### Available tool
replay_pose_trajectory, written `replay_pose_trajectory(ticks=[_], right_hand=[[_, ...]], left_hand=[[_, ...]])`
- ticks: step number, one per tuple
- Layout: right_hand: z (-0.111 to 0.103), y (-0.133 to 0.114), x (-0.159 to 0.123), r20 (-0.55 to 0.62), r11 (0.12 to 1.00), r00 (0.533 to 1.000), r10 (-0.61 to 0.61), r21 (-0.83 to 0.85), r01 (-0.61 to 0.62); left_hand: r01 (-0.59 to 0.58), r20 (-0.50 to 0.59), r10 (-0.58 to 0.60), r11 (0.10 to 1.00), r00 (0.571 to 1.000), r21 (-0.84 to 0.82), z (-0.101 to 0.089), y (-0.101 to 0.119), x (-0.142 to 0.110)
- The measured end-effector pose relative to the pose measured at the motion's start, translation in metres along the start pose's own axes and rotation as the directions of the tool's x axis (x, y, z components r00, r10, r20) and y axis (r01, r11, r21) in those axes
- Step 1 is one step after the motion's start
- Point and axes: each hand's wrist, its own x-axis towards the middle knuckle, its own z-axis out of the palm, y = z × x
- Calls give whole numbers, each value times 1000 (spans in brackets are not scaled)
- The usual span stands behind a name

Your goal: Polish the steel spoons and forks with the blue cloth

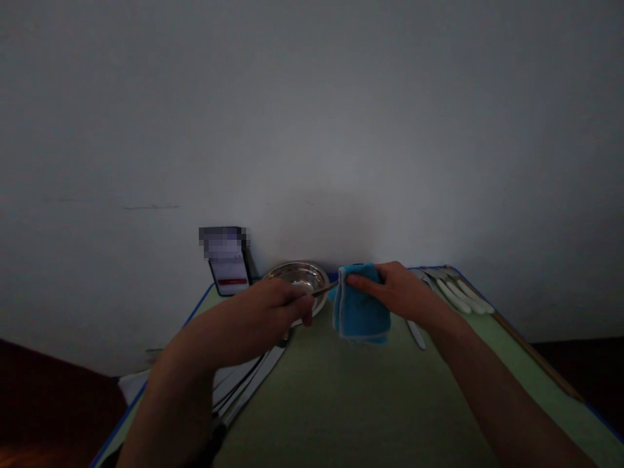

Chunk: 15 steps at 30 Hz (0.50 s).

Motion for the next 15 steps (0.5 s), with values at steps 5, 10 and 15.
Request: replay_pose_trajectory(ticks=[5, 10, 15], right_hand=[[-2, -4, -1, -4, 919, 1000, -6, 394, 7], [-17, -9, -7, -32, 858, 991, -128, 497, 127], [-43, -11, -19, 81, 941, 979, -186, 303, 154]], left_hand=[[-19, 39, 22, 997, 999, -81, 1, 4, 0], [-54, 54, 59, 995, 997, -88, 1, 5, 1], [-175, -38, 175, 984, 984, -3, -5, 0, -2]])
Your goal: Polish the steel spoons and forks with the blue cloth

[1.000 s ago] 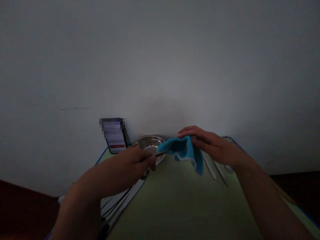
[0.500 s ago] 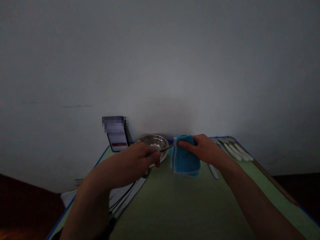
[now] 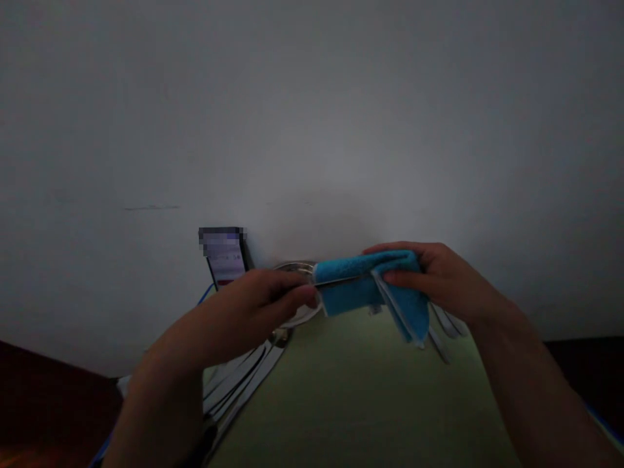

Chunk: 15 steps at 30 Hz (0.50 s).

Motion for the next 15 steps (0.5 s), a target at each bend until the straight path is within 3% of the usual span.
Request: replay_pose_trajectory(ticks=[3, 6, 10, 13, 15], right_hand=[[-4, -8, -6, 185, 954, 983, 17, -297, 39], [5, -11, -7, 265, 837, 964, 33, -534, 118], [23, -9, -3, 271, 717, 962, 39, -677, 162], [29, -9, 0, 246, 733, 969, -25, -655, 186], [31, -10, 3, 122, 736, 990, -71, -664, 134]], left_hand=[[-37, -54, 44, 991, 998, 127, 0, 5, -2], [-73, -69, 92, 967, 993, 244, 6, 12, 0], [-116, -88, 152, 940, 985, 322, 14, 18, 6], [-152, -96, 188, 943, 977, 297, 15, 18, 11], [-154, -120, 190, 953, 974, 262, 14, 17, 12]])
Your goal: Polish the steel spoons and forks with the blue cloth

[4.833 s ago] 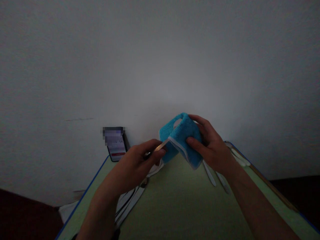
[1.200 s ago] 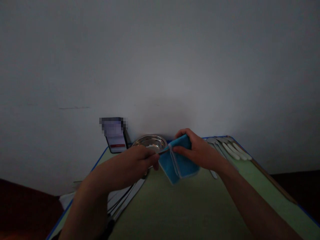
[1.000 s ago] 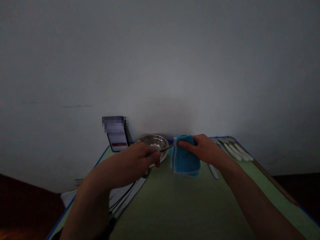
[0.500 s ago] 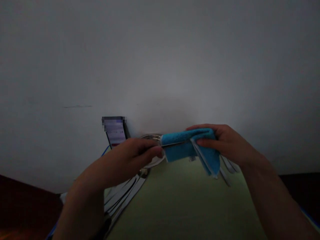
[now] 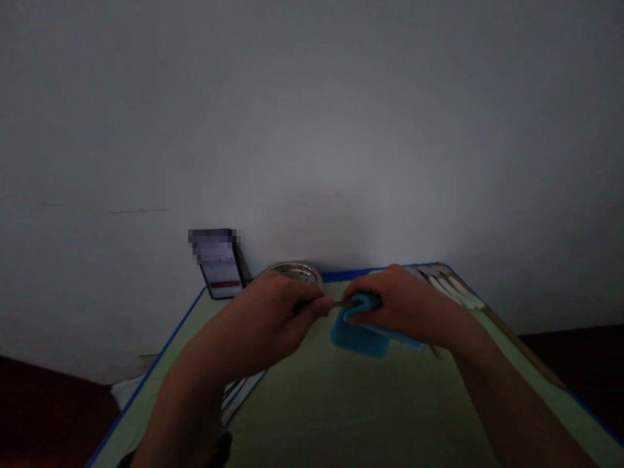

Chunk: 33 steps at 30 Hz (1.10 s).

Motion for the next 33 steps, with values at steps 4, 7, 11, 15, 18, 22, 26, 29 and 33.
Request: replay_pose_trajectory(ticks=[4, 7, 11, 15, 18, 22, 26, 29, 33], right_hand=[[2, 0, 4, -286, 984, 948, 137, -67, -163], [4, 3, 5, -266, 982, 951, 156, -60, -178], [1, 12, 4, -214, 996, 974, 79, -13, -84], [-6, 15, 3, -356, 995, 933, 51, -61, -78], [-8, 13, 2, -442, 993, 897, 2, -104, -53], [-10, 9, -1, -316, 990, 939, -133, -89, 110], [-10, 16, -1, -181, 993, 977, -112, 7, 115], [-9, 23, 0, -190, 998, 981, -22, 59, 34], [-12, 26, -2, -115, 989, 987, 111, 113, -98]], left_hand=[[70, -38, -73, 995, 997, -77, -4, -8, 0], [132, -24, -137, 982, 990, -137, -5, -17, -1], [237, 11, -244, 929, 970, -285, -3, -27, 0], [328, 87, -320, 865, 944, -381, 1, -31, 2], [356, 130, -332, 857, 934, -372, 4, -33, 2], [358, 120, -337, 864, 934, -354, 2, -32, 2], [297, 80, -288, 883, 954, -363, -2, -29, 0], [231, 49, -228, 915, 973, -332, -6, -24, -3], [144, -3, -148, 971, 989, -193, -9, -14, -6]])
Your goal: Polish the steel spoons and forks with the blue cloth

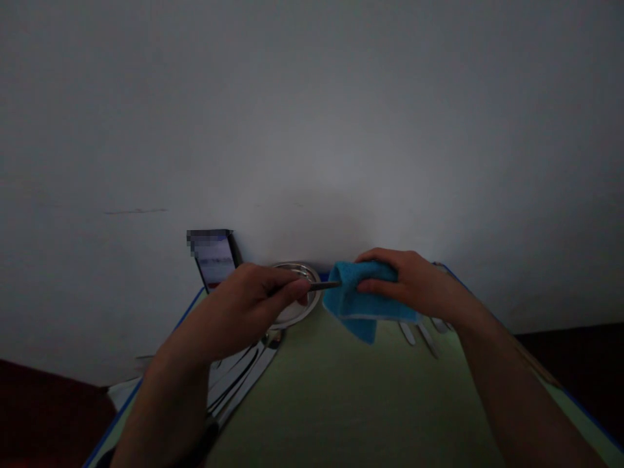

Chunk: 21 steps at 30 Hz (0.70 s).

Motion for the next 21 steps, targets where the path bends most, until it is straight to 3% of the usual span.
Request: replay_pose_trajectory(ticks=[5, 8, 12, 18, 21], right_hand=[[-4, 3, -1, -23, 998, 999, 33, -54, -34], [-5, 2, 0, -152, 996, 988, -25, -93, 11], [-3, -5, 1, -363, 990, 928, -86, -136, 38], [6, -7, 6, -226, 990, 967, -117, -102, 96], [8, -3, 8, -346, 995, 934, -94, -73, 73]], left_hand=[[-13, -21, 15, 996, 1000, 85, 2, 8, 2], [37, -55, -33, 996, 998, 87, 1, 4, 4], [105, -93, -94, 987, 991, 118, -1, 0, 4], [97, -60, -93, 993, 994, 66, 1, -2, 6], [92, -50, -92, 996, 994, -1, 2, -5, 7]])
